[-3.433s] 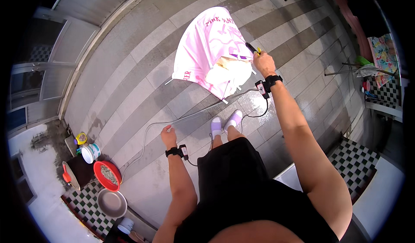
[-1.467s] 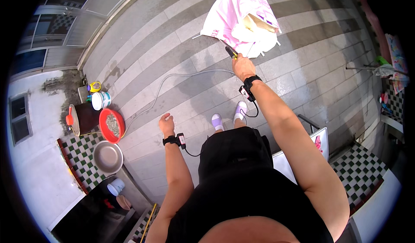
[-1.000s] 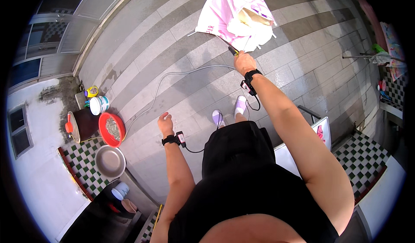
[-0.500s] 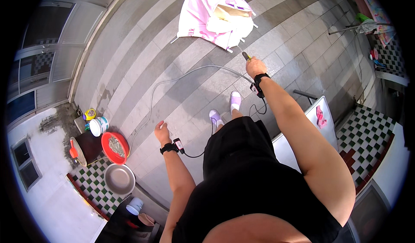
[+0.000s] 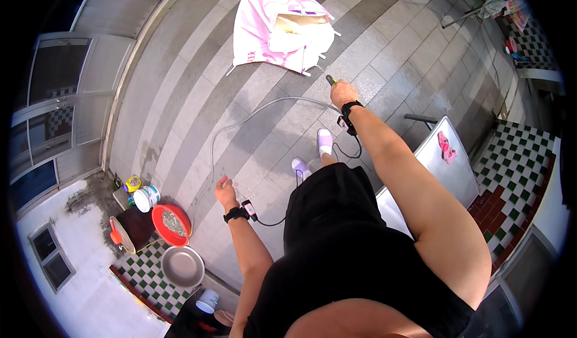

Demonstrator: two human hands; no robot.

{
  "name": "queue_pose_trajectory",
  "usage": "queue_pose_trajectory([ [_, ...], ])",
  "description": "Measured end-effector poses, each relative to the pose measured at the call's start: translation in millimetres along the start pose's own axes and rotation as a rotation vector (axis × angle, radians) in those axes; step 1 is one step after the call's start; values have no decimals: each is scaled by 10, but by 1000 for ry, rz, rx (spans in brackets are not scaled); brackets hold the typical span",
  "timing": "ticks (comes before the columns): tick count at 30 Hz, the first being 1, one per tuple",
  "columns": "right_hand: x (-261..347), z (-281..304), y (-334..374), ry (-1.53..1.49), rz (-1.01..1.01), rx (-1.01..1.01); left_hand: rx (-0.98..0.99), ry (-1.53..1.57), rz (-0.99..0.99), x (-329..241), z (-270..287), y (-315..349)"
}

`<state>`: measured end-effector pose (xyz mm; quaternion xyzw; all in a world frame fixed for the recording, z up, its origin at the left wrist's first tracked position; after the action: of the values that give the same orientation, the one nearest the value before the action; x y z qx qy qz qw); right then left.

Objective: The person cleans a small pink tent by spraying water with a hose and wiping the fabric with a cloth before folding it on a table.

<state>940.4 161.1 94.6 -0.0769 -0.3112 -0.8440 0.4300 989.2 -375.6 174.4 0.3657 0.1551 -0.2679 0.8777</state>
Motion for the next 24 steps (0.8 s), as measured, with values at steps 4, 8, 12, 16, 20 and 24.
queue_pose_trajectory([
  [4,-98,-5,4,-9,-8,-5,-6,-14,10,-88,-33,140],
  [8,3,39,78,-31,27,13,-22,-22,26,-156,-14,236],
  [12,292,130,124,-28,134,22,-6,-99,-26,-170,-45,193],
  [16,601,178,26,-90,178,-48,-7,-121,-49,-211,-102,173],
  [20,887,317,26,-124,259,-72,5,-136,-47,-283,-111,212],
  [24,887,346,2,-126,240,-83,5,-125,-56,-320,-101,255],
])
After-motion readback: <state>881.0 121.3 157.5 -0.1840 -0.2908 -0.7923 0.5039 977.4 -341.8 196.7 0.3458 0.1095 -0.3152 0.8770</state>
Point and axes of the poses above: each hand's wrist, its own y-axis away from the middle knuckle, its own z-axis out of the back of the hand, x = y × z, the point moved 3 cm from there along -y, towards the middle knuckle, and after that the axes turned 12 degrees about z, right-handed, at the moved point
